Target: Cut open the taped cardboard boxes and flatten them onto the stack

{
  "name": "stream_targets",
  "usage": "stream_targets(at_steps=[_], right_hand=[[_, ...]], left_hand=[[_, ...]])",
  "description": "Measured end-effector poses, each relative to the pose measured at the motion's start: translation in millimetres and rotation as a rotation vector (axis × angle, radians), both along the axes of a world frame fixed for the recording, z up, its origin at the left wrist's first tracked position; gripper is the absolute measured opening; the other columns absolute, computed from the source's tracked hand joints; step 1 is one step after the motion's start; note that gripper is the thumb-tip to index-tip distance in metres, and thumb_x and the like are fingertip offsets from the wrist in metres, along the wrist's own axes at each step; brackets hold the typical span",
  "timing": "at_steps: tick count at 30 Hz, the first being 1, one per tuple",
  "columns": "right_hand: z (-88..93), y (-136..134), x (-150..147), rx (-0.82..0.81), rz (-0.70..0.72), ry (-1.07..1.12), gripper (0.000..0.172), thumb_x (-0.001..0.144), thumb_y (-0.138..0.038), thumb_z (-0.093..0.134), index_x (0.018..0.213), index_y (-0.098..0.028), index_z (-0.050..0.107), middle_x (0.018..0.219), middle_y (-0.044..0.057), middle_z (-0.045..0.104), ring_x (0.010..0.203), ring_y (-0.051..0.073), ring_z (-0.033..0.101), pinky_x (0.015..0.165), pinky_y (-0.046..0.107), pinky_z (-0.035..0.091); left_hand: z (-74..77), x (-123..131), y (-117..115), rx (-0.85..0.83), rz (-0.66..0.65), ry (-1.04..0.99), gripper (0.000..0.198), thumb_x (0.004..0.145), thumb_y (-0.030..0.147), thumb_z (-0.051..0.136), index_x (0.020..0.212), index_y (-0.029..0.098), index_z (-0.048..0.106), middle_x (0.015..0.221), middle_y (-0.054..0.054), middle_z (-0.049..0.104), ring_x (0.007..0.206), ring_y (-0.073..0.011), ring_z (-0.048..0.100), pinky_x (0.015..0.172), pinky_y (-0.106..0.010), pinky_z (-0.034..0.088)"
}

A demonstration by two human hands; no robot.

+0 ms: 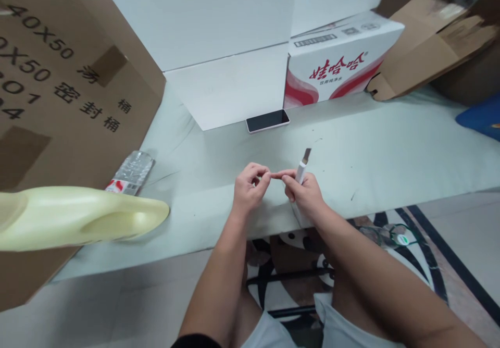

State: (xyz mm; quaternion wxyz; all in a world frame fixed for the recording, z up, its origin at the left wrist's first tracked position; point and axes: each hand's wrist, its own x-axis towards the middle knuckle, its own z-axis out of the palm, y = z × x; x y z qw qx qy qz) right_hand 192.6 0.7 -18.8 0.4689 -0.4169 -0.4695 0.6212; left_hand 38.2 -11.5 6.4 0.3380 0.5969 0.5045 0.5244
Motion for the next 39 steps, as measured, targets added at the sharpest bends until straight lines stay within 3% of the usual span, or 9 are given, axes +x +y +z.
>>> stream_targets(at_steps=[4,9,13,20,24,28,31,34,39], right_hand=[[0.6,1.0,-0.7,-0.056,-0.065,0.186,0.024,0.075,-0.042,0.070,0.080,-0.019,0.072,0.088,0.007,0.079,0.034,0.002,0.030,0.037,0.024,0.025],[3.5,1.4,-0.2,-0.081,-0.083,0.244,0.021,0.073,-0.041,0.072,0.077,-0.020,0.070,0.090,0.006,0.080,0.033,0.002,0.031,0.038,0.024,0.024],[1.1,1.6,0.9,-0.082,-0.081,0.252,0.020,0.075,-0.039,0.071,0.078,-0.020,0.068,0.092,0.007,0.079,0.033,0.001,0.031,0.039,0.024,0.024],[0.1,4.1,2.2,-0.104,-0.115,0.219,0.022,0.075,-0.040,0.070,0.078,-0.018,0.066,0.094,0.009,0.079,0.035,0.001,0.030,0.039,0.024,0.023],[4.0,7.1,4.8,-0.144,-0.186,0.177,0.022,0.072,-0.040,0.069,0.077,-0.018,0.065,0.093,0.009,0.079,0.036,0.001,0.031,0.040,0.024,0.025],[7.0,9.9,11.9,-0.155,-0.214,0.159,0.024,0.069,-0.041,0.069,0.076,-0.018,0.065,0.093,0.009,0.079,0.035,0.001,0.032,0.040,0.024,0.025],[7.5,11.8,21.2,-0.164,-0.224,0.145,0.025,0.067,-0.041,0.069,0.075,-0.018,0.065,0.092,0.009,0.079,0.034,0.001,0.033,0.039,0.024,0.025],[5.8,13.9,32.7,-0.171,-0.246,0.120,0.027,0.066,-0.042,0.069,0.075,-0.017,0.065,0.092,0.010,0.079,0.034,0.001,0.033,0.038,0.024,0.025],[4.0,14.1,47.1,-0.148,-0.264,0.110,0.029,0.067,-0.044,0.068,0.075,-0.017,0.064,0.095,0.013,0.079,0.036,0.001,0.030,0.038,0.023,0.025]], left_hand=[[1.9,3.2,1.2,-0.186,-0.026,-0.416,0.021,0.084,0.037,0.062,0.073,0.019,0.057,0.064,0.002,0.054,0.057,-0.0092,0.047,0.056,-0.023,0.037],[7.7,6.1,3.1,-0.230,0.026,-0.705,0.033,0.077,0.041,0.068,0.064,0.019,0.046,0.066,0.004,0.043,0.054,-0.0074,0.050,0.052,-0.021,0.036],[8.0,6.6,3.4,-0.223,0.025,-0.704,0.045,0.076,0.045,0.074,0.056,0.018,0.043,0.059,0.005,0.041,0.051,-0.0067,0.047,0.051,-0.021,0.035],[3.2,3.5,4.1,-0.198,0.024,-0.604,0.039,0.063,0.051,0.088,0.067,0.017,0.068,0.060,0.002,0.057,0.054,-0.0071,0.047,0.052,-0.021,0.036],[4.9,2.6,6.0,-0.186,0.044,-0.645,0.047,0.053,0.049,0.094,0.060,0.018,0.060,0.058,0.005,0.054,0.051,-0.0053,0.048,0.051,-0.020,0.038],[9.1,-5.0,14.3,-0.167,0.105,-0.671,0.055,0.053,0.057,0.092,0.059,0.018,0.053,0.052,0.007,0.049,0.044,-0.0043,0.048,0.045,-0.018,0.038],[17.7,-16.5,21.2,-0.108,0.192,-0.653,0.056,0.055,0.063,0.088,0.063,0.018,0.057,0.045,0.008,0.048,0.040,-0.0056,0.049,0.041,-0.017,0.039],[33.8,-23.5,18.7,-0.004,0.251,-0.603,0.051,0.056,0.058,0.090,0.072,0.018,0.063,0.054,0.004,0.063,0.049,-0.0084,0.062,0.048,-0.017,0.048],[70.7,-17.7,-9.8,0.207,0.169,-0.454,0.038,0.065,0.041,0.091,0.092,0.024,0.071,0.082,0.001,0.076,0.073,-0.0128,0.074,0.065,-0.021,0.059]])
